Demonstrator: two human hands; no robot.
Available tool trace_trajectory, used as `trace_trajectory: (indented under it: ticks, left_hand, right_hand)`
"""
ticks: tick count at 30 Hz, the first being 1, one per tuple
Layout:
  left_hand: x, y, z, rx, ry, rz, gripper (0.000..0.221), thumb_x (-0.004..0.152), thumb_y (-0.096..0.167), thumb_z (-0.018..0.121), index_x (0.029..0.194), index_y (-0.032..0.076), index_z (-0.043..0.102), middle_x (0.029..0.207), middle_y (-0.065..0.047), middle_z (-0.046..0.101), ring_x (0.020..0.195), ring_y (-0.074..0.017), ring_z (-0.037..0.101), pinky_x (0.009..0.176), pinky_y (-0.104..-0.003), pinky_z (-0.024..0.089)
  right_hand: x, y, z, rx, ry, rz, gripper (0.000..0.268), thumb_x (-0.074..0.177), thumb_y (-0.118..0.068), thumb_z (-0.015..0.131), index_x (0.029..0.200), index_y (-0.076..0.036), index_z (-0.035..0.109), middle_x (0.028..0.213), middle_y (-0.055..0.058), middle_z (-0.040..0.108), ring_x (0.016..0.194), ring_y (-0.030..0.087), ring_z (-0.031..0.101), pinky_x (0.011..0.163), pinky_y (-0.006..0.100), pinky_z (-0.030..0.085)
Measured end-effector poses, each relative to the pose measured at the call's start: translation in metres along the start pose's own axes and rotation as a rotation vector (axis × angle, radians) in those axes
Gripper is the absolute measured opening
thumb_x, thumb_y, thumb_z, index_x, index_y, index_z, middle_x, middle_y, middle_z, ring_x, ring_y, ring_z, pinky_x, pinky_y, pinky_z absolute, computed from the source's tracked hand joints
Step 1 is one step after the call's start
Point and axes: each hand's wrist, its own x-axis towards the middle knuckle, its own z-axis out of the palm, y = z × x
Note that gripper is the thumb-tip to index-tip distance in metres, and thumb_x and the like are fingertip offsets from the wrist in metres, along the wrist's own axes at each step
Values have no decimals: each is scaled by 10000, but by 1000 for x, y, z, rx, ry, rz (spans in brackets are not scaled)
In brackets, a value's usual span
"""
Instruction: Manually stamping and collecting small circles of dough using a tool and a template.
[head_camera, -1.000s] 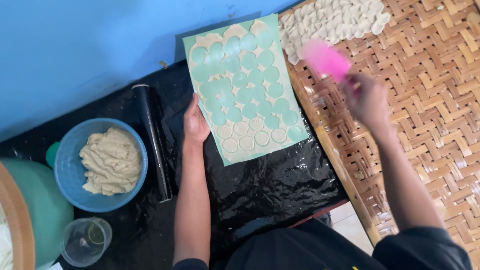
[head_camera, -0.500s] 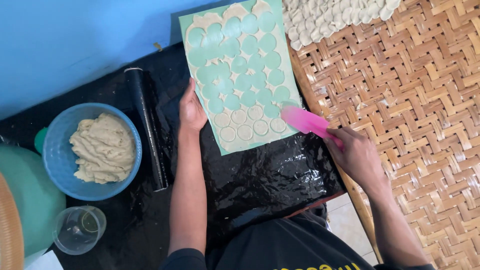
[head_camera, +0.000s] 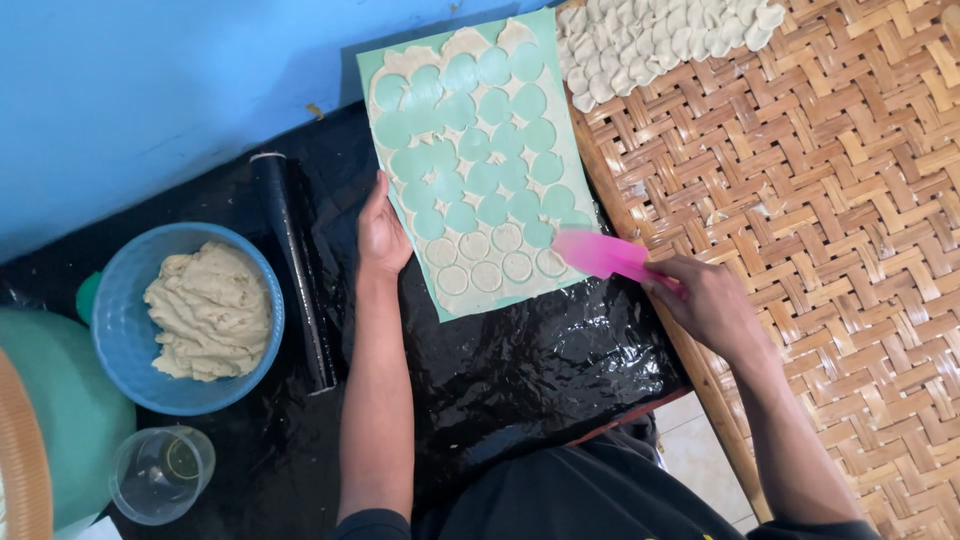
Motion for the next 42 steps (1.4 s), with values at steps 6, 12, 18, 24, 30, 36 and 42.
trace_trajectory:
  ticks: [6, 12, 18, 24, 30, 36, 42]
  left_hand:
    - [-1, -1, 3, 32, 26, 11, 549, 1121, 340, 435, 1557, 7, 407, 1530, -122, 538, 1377, -266, 548, 1175, -423, 435]
    - [-1, 0, 7, 33, 38, 16, 547, 1110, 338, 446, 1553, 17, 408, 1528, -107, 534, 1375, -257, 543, 1173, -417, 432]
    - [-1, 0, 3, 39, 40, 14, 555, 1109, 346, 460, 1550, 11, 415, 1525, -111, 536, 1375, -262, 539, 1173, -421, 425]
    - [-2, 2, 9, 62, 44, 11, 557, 1097, 354, 468, 1540, 19, 418, 1518, -103, 537, 1372, -263, 542, 1172, -423, 424]
    - [-1, 1, 4, 78, 74, 20, 546, 1108, 340, 462, 1543, 12, 423, 1521, -101, 541, 1377, -255, 537, 1178, -411, 414]
    - [-2, 3, 11, 71, 62, 14, 538, 1109, 333, 448, 1543, 16, 420, 1525, -100, 535, 1380, -258, 532, 1178, -414, 410]
    - [-1, 1, 6, 70, 75, 26, 537, 1102, 329, 456, 1545, 29, 419, 1532, -91, 527, 1386, -255, 524, 1181, -413, 405]
  right_hand:
    - [3, 13, 5, 141, -60, 35, 320, 906, -310, 725, 1141, -95, 761, 996, 128, 776, 835, 261, 751, 757, 399, 585]
    - [2, 38, 22, 339, -148, 98, 346, 903, -329, 735, 1141, -80, 764, 883, 79, 767, 741, 147, 704, 680, 321, 567]
    - [4, 62, 26, 647, -218, 215, 326, 952, -262, 707, 1189, -46, 772, 695, 40, 636, 550, 60, 477, 473, 252, 341]
    - [23, 71, -4, 781, -41, 282, 291, 973, -240, 664, 1191, -60, 733, 739, -18, 653, 555, 44, 517, 466, 228, 369]
    - [52, 98, -20, 918, 165, 310, 235, 1046, -227, 663, 1177, -40, 719, 822, -10, 637, 623, 45, 525, 526, 204, 379]
    - [90, 119, -42, 900, 336, 319, 233, 1047, -189, 664, 1206, -23, 699, 899, 21, 702, 657, 52, 594, 557, 212, 455]
    - [163, 199, -49, 760, 526, 327, 230, 1080, -194, 687, 1147, 23, 721, 879, 38, 720, 628, 72, 624, 514, 233, 462]
